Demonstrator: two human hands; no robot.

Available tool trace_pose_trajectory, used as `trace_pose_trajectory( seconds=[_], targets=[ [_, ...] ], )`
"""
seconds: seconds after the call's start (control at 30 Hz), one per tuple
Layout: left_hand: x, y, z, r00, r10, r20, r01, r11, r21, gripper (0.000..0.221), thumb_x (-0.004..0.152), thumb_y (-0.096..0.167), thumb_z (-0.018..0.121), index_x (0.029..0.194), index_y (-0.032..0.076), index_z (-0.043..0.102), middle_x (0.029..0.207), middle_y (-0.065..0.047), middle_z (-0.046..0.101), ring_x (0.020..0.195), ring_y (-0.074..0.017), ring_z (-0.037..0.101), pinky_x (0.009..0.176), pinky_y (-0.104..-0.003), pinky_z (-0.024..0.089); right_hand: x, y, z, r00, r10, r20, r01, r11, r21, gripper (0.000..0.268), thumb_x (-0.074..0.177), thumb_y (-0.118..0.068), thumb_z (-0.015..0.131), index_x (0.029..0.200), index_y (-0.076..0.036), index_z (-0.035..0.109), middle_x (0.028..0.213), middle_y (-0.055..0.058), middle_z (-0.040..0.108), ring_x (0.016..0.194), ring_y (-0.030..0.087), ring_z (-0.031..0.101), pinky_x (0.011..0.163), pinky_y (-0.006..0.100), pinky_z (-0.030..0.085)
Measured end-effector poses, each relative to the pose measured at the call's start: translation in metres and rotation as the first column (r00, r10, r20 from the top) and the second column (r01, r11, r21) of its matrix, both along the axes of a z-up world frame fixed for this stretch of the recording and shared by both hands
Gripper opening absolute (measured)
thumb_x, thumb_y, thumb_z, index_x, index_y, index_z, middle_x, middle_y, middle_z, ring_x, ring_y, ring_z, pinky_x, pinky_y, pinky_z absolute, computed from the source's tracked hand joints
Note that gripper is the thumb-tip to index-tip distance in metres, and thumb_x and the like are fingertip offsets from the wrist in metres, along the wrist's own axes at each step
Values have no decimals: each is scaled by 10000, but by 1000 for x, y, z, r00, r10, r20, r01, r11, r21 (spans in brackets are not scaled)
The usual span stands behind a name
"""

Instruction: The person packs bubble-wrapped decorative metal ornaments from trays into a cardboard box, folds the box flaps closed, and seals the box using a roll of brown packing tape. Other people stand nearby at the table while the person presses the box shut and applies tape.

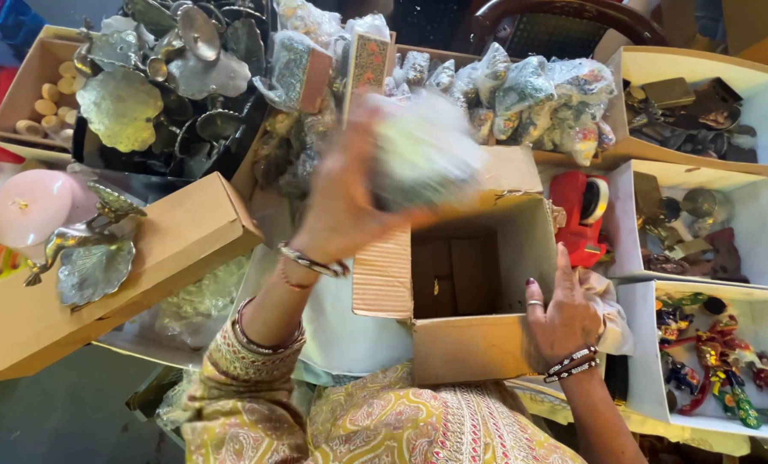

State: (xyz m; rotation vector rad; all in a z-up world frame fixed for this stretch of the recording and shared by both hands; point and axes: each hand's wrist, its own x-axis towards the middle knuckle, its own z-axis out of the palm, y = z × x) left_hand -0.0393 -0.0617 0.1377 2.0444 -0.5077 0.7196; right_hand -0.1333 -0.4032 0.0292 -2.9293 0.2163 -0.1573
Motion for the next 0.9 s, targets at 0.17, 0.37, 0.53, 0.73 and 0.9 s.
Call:
trace_pose_trajectory(
  seconds=[0.17, 0.37, 0.53, 0.73, 0.9],
  targets=[
    [-11, -83, 1, 920, -302, -252, 387, 810, 442, 989, 591, 520, 910, 1404, 132, 501, 1434, -242, 478, 1250, -413, 565, 991, -507, 509, -3, 0, -1, 999, -11, 32, 12, 1000, -14, 818, 913, -413, 628, 1645, -202, 330, 1185, 301, 675, 890, 462, 688, 770, 544, 542],
    [-12, -113, -47, 786, -305, -537, 614, 476, 629, 970, 546, 469, 898, 1385, 174, 512, 1371, -159, 517, 1291, -335, 535, 950, -500, 520, -11, -9, -10, 991, 46, 125, -54, 996, 66, 840, 878, -352, 661, 1631, -161, 340, 1222, 281, 674, 963, 463, 678, 811, 536, 534],
    [9, -85, -34, 821, -468, -327, 568, 728, 385, 807, 782, 472, 856, 1441, 148, 520, 1456, -151, 517, 1229, -371, 576, 1003, -473, 508, -13, -2, -9, 997, -8, 70, 3, 998, 69, 792, 903, -352, 655, 1621, -187, 365, 1250, 238, 687, 1001, 432, 686, 852, 519, 535],
    [80, 13, -49, 930, -245, -272, 181, 954, -240, 348, 964, 171, 701, 1303, 96, 671, 1345, -55, 659, 1152, -211, 687, 863, -311, 648, -7, -7, -17, 992, 39, 123, -50, 994, 93, 797, 916, -356, 643, 1626, -137, 355, 1276, 271, 661, 1017, 450, 675, 836, 518, 538],
    [139, 80, -143, 917, 95, -387, -262, 875, -407, 291, 949, 177, 726, 1214, 59, 700, 1066, -63, 763, 953, -140, 728, 825, -258, 591, -4, -2, -11, 999, -5, 51, 2, 997, 77, 801, 913, -371, 637, 1631, -159, 353, 1282, 255, 665, 1001, 439, 681, 830, 510, 542]
  ],
)
